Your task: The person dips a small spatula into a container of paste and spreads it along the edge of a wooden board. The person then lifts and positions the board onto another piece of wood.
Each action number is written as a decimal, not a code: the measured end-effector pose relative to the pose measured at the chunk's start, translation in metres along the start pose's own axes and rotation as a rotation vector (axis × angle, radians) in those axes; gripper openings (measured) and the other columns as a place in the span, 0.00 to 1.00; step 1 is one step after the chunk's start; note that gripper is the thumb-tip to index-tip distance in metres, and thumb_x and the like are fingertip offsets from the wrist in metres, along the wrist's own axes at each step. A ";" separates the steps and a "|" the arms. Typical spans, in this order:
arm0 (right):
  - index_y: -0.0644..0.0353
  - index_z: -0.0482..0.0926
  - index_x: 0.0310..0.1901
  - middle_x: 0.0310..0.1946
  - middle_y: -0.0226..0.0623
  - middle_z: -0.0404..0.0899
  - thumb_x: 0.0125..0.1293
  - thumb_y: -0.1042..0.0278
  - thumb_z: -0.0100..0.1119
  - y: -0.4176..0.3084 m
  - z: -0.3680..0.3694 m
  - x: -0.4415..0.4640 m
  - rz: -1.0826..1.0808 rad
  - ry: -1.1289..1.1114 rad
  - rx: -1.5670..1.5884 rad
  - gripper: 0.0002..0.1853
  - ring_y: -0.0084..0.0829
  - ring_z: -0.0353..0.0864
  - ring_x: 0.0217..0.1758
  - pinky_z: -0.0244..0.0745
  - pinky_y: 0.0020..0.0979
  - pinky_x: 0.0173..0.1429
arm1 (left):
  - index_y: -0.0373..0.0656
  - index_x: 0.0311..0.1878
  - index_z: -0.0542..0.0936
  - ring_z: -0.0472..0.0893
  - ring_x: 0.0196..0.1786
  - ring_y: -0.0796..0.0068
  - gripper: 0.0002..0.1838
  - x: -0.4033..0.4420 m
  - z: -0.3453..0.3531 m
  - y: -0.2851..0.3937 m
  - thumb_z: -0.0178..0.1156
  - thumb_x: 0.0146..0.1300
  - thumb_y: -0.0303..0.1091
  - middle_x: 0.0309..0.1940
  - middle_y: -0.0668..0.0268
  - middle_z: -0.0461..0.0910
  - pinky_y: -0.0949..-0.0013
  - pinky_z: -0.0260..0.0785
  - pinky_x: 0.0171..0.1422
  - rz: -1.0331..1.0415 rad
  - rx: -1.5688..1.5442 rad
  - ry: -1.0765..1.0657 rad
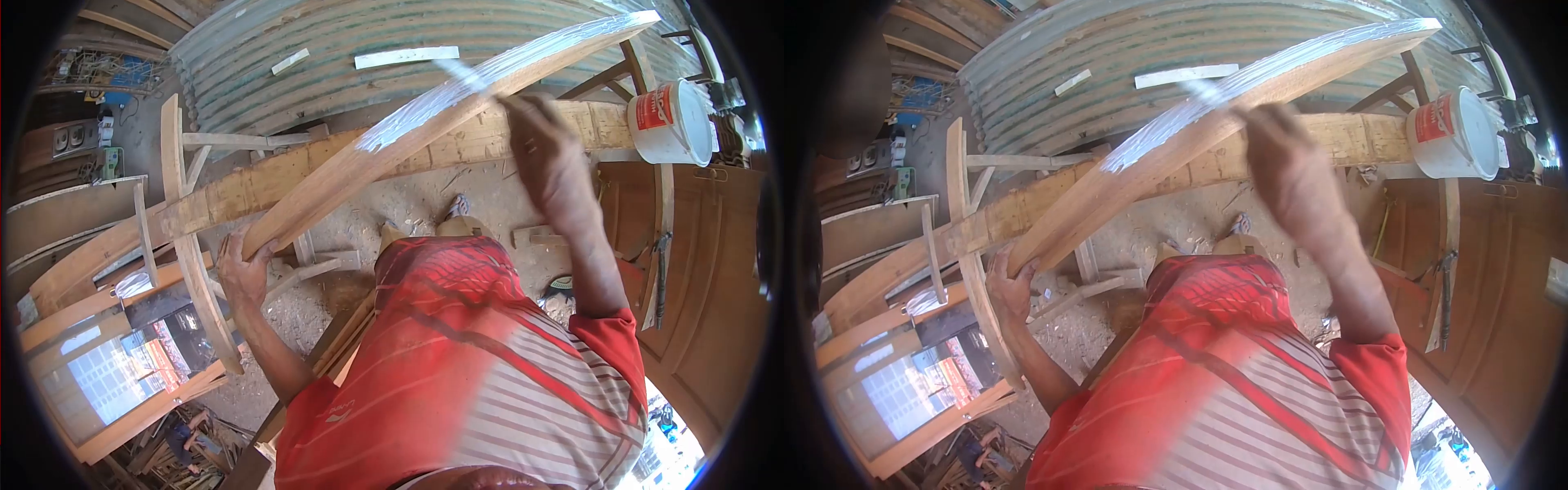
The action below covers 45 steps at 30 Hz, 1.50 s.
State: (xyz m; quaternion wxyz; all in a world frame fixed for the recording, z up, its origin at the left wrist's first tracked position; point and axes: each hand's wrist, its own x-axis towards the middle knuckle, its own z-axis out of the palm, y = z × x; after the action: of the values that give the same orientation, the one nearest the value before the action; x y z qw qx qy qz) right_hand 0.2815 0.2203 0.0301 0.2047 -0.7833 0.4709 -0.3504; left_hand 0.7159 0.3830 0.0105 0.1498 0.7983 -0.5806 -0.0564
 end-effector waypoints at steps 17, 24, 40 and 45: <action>0.65 0.81 0.67 0.57 0.50 0.84 0.59 0.82 0.62 -0.158 0.082 -0.042 0.225 -0.335 -0.033 0.30 0.47 0.85 0.58 0.83 0.41 0.59 | 0.42 0.56 0.86 0.85 0.55 0.51 0.24 0.008 0.002 -0.019 0.79 0.55 0.35 0.48 0.56 0.88 0.53 0.77 0.61 0.266 -0.340 0.039; 0.65 0.79 0.70 0.58 0.39 0.86 0.85 0.62 0.49 -0.076 0.022 -0.059 0.178 0.105 -0.082 0.21 0.29 0.83 0.56 0.73 0.26 0.54 | 0.45 0.55 0.85 0.84 0.57 0.55 0.25 0.000 0.001 -0.037 0.80 0.54 0.39 0.49 0.61 0.87 0.54 0.79 0.62 0.287 -0.420 0.121; 0.63 0.78 0.57 0.36 0.31 0.82 0.75 0.75 0.59 0.005 -0.027 -0.060 0.566 0.569 0.728 0.12 0.15 0.72 0.31 0.64 0.22 0.33 | 0.38 0.56 0.81 0.79 0.61 0.50 0.27 -0.010 0.014 -0.013 0.80 0.53 0.23 0.56 0.55 0.82 0.50 0.71 0.67 0.021 -0.204 0.123; 0.63 0.75 0.58 0.35 0.27 0.75 0.78 0.69 0.61 0.046 -0.074 -0.079 0.522 0.593 1.178 0.13 0.15 0.65 0.27 0.61 0.19 0.29 | 0.38 0.58 0.81 0.80 0.60 0.50 0.26 -0.016 0.020 -0.038 0.78 0.57 0.23 0.55 0.54 0.82 0.51 0.73 0.65 -0.082 -0.091 0.107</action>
State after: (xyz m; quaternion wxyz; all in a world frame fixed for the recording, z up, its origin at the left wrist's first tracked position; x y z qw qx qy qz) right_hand 0.1747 0.2685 0.0220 0.5345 -0.2755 0.4113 -0.6850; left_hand 0.7400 0.4050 -0.0212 0.2145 0.8155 -0.5355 -0.0462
